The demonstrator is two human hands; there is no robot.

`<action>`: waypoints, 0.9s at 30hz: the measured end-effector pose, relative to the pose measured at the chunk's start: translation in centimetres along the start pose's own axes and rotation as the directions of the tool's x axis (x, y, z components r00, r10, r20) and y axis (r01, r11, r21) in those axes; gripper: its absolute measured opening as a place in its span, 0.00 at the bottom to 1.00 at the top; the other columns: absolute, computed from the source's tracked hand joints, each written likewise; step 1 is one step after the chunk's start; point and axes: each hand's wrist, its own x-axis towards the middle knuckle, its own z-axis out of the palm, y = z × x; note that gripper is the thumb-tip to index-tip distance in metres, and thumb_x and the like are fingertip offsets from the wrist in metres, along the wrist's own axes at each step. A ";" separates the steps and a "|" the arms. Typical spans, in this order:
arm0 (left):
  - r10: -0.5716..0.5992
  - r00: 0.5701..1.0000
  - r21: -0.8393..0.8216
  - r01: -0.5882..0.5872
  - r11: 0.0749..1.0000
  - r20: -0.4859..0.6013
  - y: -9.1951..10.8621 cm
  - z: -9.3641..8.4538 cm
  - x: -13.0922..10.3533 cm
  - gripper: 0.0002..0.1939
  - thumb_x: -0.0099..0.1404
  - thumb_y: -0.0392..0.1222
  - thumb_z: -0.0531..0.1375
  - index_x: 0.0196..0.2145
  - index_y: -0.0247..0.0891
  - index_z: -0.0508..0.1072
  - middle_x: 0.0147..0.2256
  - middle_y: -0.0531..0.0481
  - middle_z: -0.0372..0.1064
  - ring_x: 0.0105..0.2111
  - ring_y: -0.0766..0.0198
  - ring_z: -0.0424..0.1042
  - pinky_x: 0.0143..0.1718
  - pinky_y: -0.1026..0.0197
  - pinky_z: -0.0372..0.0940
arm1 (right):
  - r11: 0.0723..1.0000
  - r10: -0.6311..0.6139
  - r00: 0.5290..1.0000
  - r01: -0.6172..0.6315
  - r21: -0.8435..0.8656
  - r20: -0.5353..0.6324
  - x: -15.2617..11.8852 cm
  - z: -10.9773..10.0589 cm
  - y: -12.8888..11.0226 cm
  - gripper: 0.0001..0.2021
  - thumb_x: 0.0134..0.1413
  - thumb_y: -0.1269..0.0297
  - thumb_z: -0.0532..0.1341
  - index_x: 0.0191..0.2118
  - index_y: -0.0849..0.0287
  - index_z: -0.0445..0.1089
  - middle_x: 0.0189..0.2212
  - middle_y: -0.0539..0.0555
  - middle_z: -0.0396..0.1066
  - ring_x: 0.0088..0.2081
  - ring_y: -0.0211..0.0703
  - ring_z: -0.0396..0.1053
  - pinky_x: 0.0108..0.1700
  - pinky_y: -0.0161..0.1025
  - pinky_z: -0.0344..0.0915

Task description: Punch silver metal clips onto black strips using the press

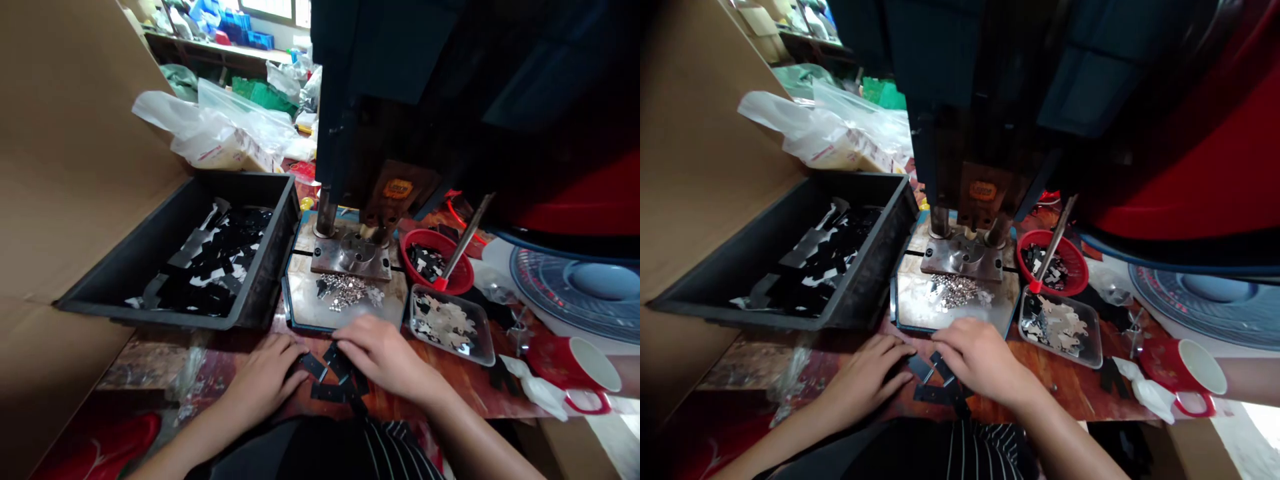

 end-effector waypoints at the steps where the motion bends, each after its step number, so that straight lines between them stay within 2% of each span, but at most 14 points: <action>1: -0.022 0.999 -0.006 0.022 1.000 0.030 0.2 -0.2 0.2 0.12 0.62 0.45 0.58 0.43 0.44 0.71 0.41 0.48 0.68 0.44 0.55 0.66 0.46 0.52 0.63 | 1.000 0.023 0.998 -0.023 0.009 0.051 -0.7 0.9 -0.1 0.11 0.62 0.64 0.52 0.43 0.53 0.71 0.32 0.51 0.72 0.35 0.41 0.67 0.39 0.37 0.63; 3: -0.053 0.996 -0.003 0.054 0.999 0.076 0.5 -0.5 0.6 0.09 0.61 0.45 0.57 0.40 0.43 0.71 0.40 0.48 0.67 0.44 0.54 0.65 0.46 0.51 0.62 | 0.997 0.076 0.992 -0.078 0.019 0.100 -1.9 2.8 -0.1 0.11 0.62 0.65 0.52 0.42 0.53 0.72 0.32 0.51 0.72 0.35 0.41 0.68 0.39 0.36 0.63; 7: -0.090 0.991 0.002 0.091 0.996 0.096 0.7 -0.6 0.9 0.07 0.60 0.44 0.58 0.37 0.41 0.70 0.41 0.48 0.66 0.45 0.53 0.64 0.45 0.51 0.62 | 0.988 0.138 0.985 -0.144 0.049 0.108 -3.1 5.3 0.5 0.11 0.62 0.66 0.52 0.42 0.53 0.72 0.35 0.51 0.73 0.38 0.41 0.69 0.41 0.36 0.64; 11: -0.080 0.990 -0.064 0.088 0.994 0.116 0.7 -0.2 0.8 0.05 0.60 0.40 0.57 0.35 0.41 0.70 0.38 0.49 0.71 0.41 0.55 0.68 0.43 0.52 0.62 | 0.985 0.169 0.983 -0.171 0.032 0.071 -3.1 6.3 0.5 0.10 0.61 0.66 0.53 0.42 0.53 0.72 0.36 0.52 0.72 0.39 0.42 0.69 0.42 0.37 0.64; 14: -0.126 0.988 -0.245 0.143 0.959 0.084 1.0 -0.5 0.6 0.07 0.61 0.40 0.55 0.36 0.41 0.72 0.37 0.49 0.73 0.40 0.57 0.70 0.43 0.54 0.63 | 0.981 0.181 0.983 -0.180 0.068 -0.007 -2.9 6.5 0.4 0.11 0.60 0.66 0.55 0.45 0.54 0.70 0.39 0.53 0.72 0.41 0.43 0.68 0.45 0.40 0.64; 16: -0.238 0.970 -0.475 0.236 0.848 0.056 1.5 -1.1 0.7 0.09 0.61 0.42 0.55 0.37 0.40 0.72 0.35 0.50 0.73 0.36 0.60 0.72 0.40 0.57 0.66 | 0.978 0.169 0.982 -0.157 0.136 -0.079 -2.7 6.6 0.3 0.13 0.59 0.66 0.56 0.49 0.55 0.68 0.42 0.54 0.71 0.44 0.43 0.67 0.47 0.41 0.64; 19: -0.422 0.898 -0.782 0.352 0.515 0.126 2.6 -2.5 1.2 0.12 0.59 0.45 0.58 0.38 0.36 0.72 0.28 0.51 0.72 0.27 0.64 0.72 0.32 0.60 0.68 | 0.971 0.115 0.974 -0.068 0.230 -0.195 -2.5 6.2 0.4 0.14 0.59 0.65 0.56 0.51 0.54 0.67 0.44 0.55 0.72 0.44 0.43 0.68 0.48 0.42 0.65; 21: -0.499 0.850 -0.874 0.364 0.322 0.170 3.4 -3.2 1.7 0.15 0.57 0.46 0.60 0.39 0.34 0.72 0.27 0.51 0.72 0.27 0.64 0.73 0.31 0.61 0.69 | 0.969 0.077 0.957 -0.006 0.246 -0.281 -2.5 5.8 0.5 0.13 0.59 0.63 0.57 0.50 0.52 0.67 0.42 0.55 0.73 0.42 0.43 0.69 0.46 0.42 0.66; 24: -0.556 0.811 -0.924 0.334 0.185 0.182 4.5 -3.9 2.4 0.17 0.54 0.45 0.63 0.39 0.33 0.73 0.30 0.49 0.74 0.28 0.65 0.73 0.31 0.63 0.69 | 0.976 0.036 0.920 0.051 0.211 -0.389 -2.5 5.1 0.7 0.16 0.55 0.61 0.61 0.50 0.52 0.67 0.39 0.54 0.74 0.40 0.44 0.70 0.43 0.43 0.67; 27: -0.554 0.810 -0.936 0.321 0.144 0.192 5.3 -4.2 2.9 0.18 0.53 0.44 0.63 0.41 0.34 0.74 0.31 0.48 0.75 0.28 0.65 0.74 0.31 0.63 0.70 | 0.985 0.041 0.894 0.038 0.167 -0.445 -2.6 4.5 0.8 0.15 0.54 0.62 0.62 0.49 0.52 0.68 0.37 0.55 0.74 0.39 0.46 0.70 0.42 0.45 0.67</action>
